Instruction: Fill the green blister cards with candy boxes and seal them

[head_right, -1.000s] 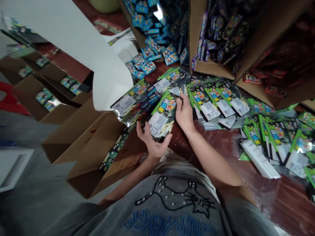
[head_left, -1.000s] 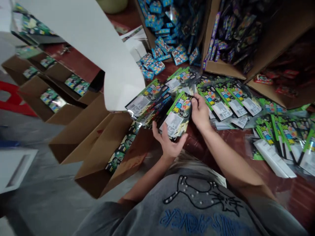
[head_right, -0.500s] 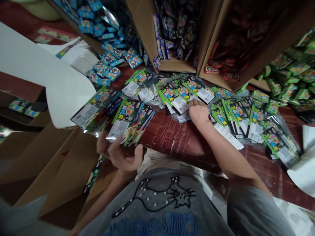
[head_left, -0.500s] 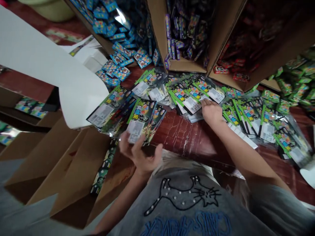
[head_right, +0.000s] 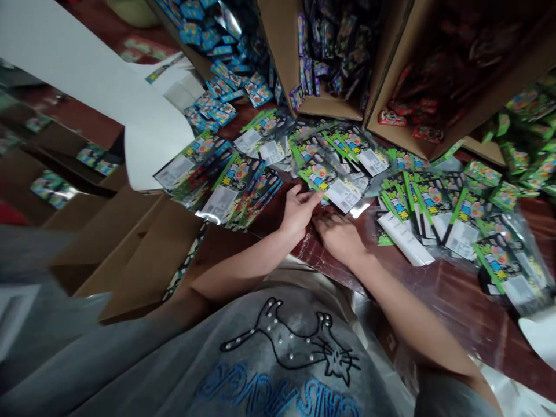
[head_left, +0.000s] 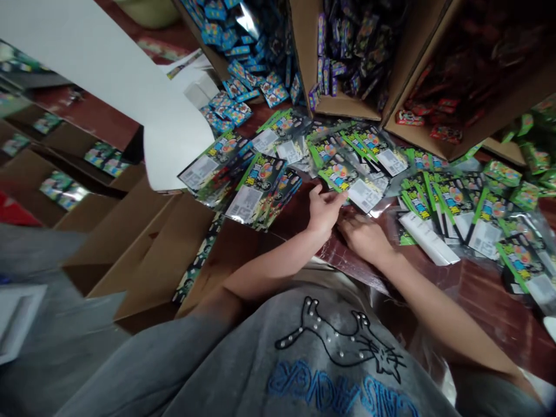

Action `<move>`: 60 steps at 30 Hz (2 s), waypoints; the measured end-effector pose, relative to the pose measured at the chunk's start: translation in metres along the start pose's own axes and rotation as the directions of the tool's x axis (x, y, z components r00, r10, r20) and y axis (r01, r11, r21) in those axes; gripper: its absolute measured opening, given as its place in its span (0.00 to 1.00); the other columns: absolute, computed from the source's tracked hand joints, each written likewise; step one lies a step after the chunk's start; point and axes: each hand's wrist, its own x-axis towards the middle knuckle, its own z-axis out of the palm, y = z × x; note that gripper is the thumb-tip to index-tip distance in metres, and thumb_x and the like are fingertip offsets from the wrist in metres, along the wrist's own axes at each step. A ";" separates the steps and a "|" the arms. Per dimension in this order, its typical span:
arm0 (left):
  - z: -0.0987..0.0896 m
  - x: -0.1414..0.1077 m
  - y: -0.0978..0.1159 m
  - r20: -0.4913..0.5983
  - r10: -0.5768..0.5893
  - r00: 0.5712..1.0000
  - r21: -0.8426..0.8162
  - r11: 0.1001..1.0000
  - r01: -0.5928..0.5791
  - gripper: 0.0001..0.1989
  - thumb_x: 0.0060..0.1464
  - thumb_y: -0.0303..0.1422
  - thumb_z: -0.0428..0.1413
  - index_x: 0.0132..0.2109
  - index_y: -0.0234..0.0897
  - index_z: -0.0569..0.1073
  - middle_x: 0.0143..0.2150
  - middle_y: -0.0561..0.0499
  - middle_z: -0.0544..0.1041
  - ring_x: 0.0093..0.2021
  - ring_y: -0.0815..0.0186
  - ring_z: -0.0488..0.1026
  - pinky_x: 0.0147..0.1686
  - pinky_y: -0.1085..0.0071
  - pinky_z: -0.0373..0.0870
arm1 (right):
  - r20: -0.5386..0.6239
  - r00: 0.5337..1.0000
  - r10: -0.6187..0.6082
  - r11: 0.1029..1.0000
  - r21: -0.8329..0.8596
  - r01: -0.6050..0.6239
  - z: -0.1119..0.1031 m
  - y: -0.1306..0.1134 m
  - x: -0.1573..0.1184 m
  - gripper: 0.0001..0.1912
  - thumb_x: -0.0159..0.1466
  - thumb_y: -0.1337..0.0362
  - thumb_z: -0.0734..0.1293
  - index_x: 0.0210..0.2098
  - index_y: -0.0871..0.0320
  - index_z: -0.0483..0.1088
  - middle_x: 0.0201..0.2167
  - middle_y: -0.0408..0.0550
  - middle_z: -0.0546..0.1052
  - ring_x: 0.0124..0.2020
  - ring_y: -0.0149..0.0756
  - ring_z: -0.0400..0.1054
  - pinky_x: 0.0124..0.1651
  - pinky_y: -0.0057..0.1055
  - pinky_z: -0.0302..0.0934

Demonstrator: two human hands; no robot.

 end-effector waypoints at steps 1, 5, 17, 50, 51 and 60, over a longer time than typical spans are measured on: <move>-0.001 0.000 0.002 -0.022 -0.005 1.000 0.011 1.000 0.006 0.36 0.53 0.25 0.72 0.64 0.35 0.66 0.46 0.48 0.81 0.47 0.65 0.80 0.54 0.67 0.73 | -0.025 1.000 0.008 1.000 0.025 -0.007 -0.002 0.006 0.000 0.18 0.78 0.66 0.59 0.58 0.58 0.78 0.52 0.55 0.86 0.53 0.41 0.78 0.56 0.33 0.69; -0.006 -0.002 0.010 -0.079 -0.129 0.988 0.029 0.991 0.132 0.33 0.56 0.29 0.71 0.64 0.39 0.67 0.58 0.42 0.80 0.58 0.58 0.79 0.58 0.61 0.72 | -0.251 0.918 0.306 0.952 0.113 -0.286 -0.016 0.046 0.018 0.24 0.77 0.57 0.62 0.65 0.64 0.71 0.65 0.67 0.77 0.64 0.52 0.71 0.68 0.45 0.63; -0.039 -0.004 0.015 0.184 0.028 0.982 0.257 0.963 -0.076 0.19 0.55 0.33 0.70 0.50 0.39 0.73 0.47 0.50 0.82 0.45 0.64 0.80 0.54 0.66 0.74 | 0.004 0.884 0.467 0.748 0.532 -0.397 -0.014 0.006 0.031 0.36 0.73 0.55 0.66 0.74 0.65 0.56 0.54 0.65 0.81 0.53 0.56 0.77 0.56 0.50 0.72; -0.041 -0.053 0.049 0.815 -0.120 0.567 0.553 0.456 -0.698 0.19 0.70 0.36 0.53 0.63 0.42 0.78 0.47 0.48 0.85 0.44 0.58 0.82 0.49 0.67 0.75 | -0.329 0.887 0.323 0.890 0.425 -0.166 -0.069 0.024 -0.043 0.25 0.67 0.59 0.76 0.60 0.59 0.72 0.54 0.59 0.79 0.59 0.53 0.74 0.62 0.47 0.70; -0.043 -0.054 0.048 0.803 -0.109 0.586 0.563 0.462 -0.685 0.19 0.70 0.36 0.53 0.63 0.41 0.78 0.47 0.48 0.86 0.44 0.58 0.82 0.49 0.67 0.75 | -0.309 0.889 0.339 0.889 0.414 -0.195 -0.072 0.023 -0.042 0.21 0.67 0.59 0.76 0.56 0.60 0.74 0.50 0.58 0.80 0.54 0.52 0.76 0.58 0.45 0.71; -0.054 -0.047 0.048 0.784 -0.311 0.537 0.583 0.664 -0.467 0.20 0.49 0.41 0.75 0.46 0.36 0.84 0.39 0.48 0.86 0.39 0.58 0.83 0.39 0.68 0.78 | 0.012 0.982 -0.187 0.724 0.677 0.130 -0.109 0.038 -0.058 0.16 0.75 0.50 0.66 0.52 0.47 0.83 0.54 0.48 0.85 0.57 0.42 0.80 0.61 0.41 0.73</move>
